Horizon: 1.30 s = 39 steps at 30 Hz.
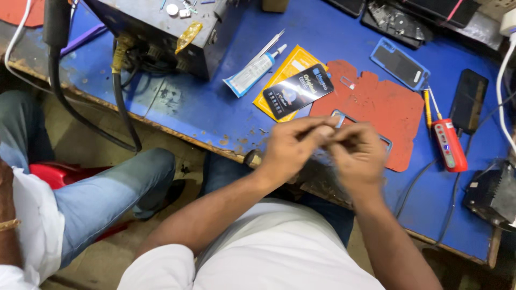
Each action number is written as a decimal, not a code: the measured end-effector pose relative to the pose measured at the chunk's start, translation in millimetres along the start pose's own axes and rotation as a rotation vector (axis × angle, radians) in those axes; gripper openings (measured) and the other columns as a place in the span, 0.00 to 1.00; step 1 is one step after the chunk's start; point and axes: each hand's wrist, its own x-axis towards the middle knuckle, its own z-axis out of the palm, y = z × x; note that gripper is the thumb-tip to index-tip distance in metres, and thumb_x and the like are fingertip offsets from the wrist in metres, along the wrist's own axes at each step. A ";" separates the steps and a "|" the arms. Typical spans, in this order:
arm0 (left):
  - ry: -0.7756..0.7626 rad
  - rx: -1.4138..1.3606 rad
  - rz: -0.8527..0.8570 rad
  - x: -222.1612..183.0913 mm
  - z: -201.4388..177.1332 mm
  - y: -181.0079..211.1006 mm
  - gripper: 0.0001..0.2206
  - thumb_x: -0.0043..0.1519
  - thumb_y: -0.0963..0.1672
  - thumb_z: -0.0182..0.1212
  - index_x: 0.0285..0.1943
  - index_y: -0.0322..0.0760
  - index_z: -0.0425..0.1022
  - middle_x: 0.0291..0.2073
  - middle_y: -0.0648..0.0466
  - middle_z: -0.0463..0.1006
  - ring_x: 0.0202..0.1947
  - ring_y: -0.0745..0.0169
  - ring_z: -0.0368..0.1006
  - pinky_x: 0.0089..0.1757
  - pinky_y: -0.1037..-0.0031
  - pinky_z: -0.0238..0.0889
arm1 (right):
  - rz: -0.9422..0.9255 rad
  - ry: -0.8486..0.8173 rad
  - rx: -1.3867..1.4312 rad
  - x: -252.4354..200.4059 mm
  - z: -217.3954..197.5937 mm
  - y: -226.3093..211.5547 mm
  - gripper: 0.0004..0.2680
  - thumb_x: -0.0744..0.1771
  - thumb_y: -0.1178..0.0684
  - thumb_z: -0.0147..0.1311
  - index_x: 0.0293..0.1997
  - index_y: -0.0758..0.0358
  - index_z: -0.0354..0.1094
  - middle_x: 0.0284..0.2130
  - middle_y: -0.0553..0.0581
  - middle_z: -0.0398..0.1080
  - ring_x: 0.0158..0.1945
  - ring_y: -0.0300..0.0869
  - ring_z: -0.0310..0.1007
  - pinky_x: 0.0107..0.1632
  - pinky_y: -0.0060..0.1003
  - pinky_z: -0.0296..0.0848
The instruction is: The person uses a screwdriver and a brush to clean the internal chassis of a mobile phone, then uses tweezers to remove debris from the frame.
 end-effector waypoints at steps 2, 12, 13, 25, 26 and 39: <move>0.112 -0.095 0.011 -4.9 -13.5 5.4 0.09 0.69 0.41 0.60 0.55 0.30 0.81 0.44 0.53 0.84 0.43 0.71 0.77 0.47 0.78 0.74 | -0.124 -0.156 -0.145 16.1 19.7 -8.6 0.06 0.67 0.66 0.60 0.43 0.67 0.66 0.37 0.57 0.73 0.42 0.37 0.77 0.49 0.32 0.80; 0.358 0.084 0.085 -41.5 -73.3 29.4 0.06 0.67 0.38 0.60 0.49 0.27 0.81 0.41 0.56 0.74 0.36 0.72 0.74 0.38 0.81 0.71 | -0.792 -0.606 -0.863 213.0 93.8 7.7 0.07 0.65 0.63 0.61 0.45 0.61 0.77 0.39 0.60 0.78 0.43 0.56 0.78 0.45 0.47 0.75; 0.375 0.129 0.072 -45.1 -76.5 30.9 0.06 0.66 0.38 0.61 0.48 0.27 0.81 0.40 0.56 0.75 0.35 0.73 0.74 0.37 0.81 0.71 | -0.784 -0.698 -0.948 224.6 101.0 13.7 0.09 0.62 0.63 0.61 0.45 0.60 0.79 0.37 0.60 0.78 0.43 0.58 0.77 0.43 0.49 0.74; 0.447 0.216 -0.042 -53.3 -100.5 42.8 0.07 0.61 0.37 0.66 0.47 0.30 0.82 0.34 0.58 0.77 0.30 0.76 0.71 0.32 0.83 0.68 | -0.963 -0.692 -1.081 221.1 86.0 -2.6 0.11 0.63 0.65 0.59 0.49 0.60 0.75 0.41 0.60 0.71 0.47 0.58 0.75 0.49 0.46 0.75; 0.435 0.207 -0.032 -52.3 -100.4 42.5 0.07 0.62 0.38 0.66 0.47 0.30 0.82 0.34 0.58 0.77 0.30 0.75 0.71 0.33 0.83 0.67 | -0.936 -0.592 -0.999 213.1 78.1 -9.9 0.10 0.64 0.67 0.58 0.49 0.64 0.74 0.42 0.62 0.70 0.46 0.58 0.74 0.49 0.45 0.74; 0.192 0.326 0.029 -26.1 -50.6 23.8 0.03 0.62 0.38 0.68 0.42 0.30 0.82 0.33 0.54 0.81 0.31 0.72 0.76 0.35 0.79 0.70 | 0.113 -0.348 -0.267 -3.7 35.3 -15.3 0.12 0.73 0.55 0.49 0.64 0.65 0.71 0.37 0.52 0.71 0.34 0.33 0.66 0.39 0.28 0.68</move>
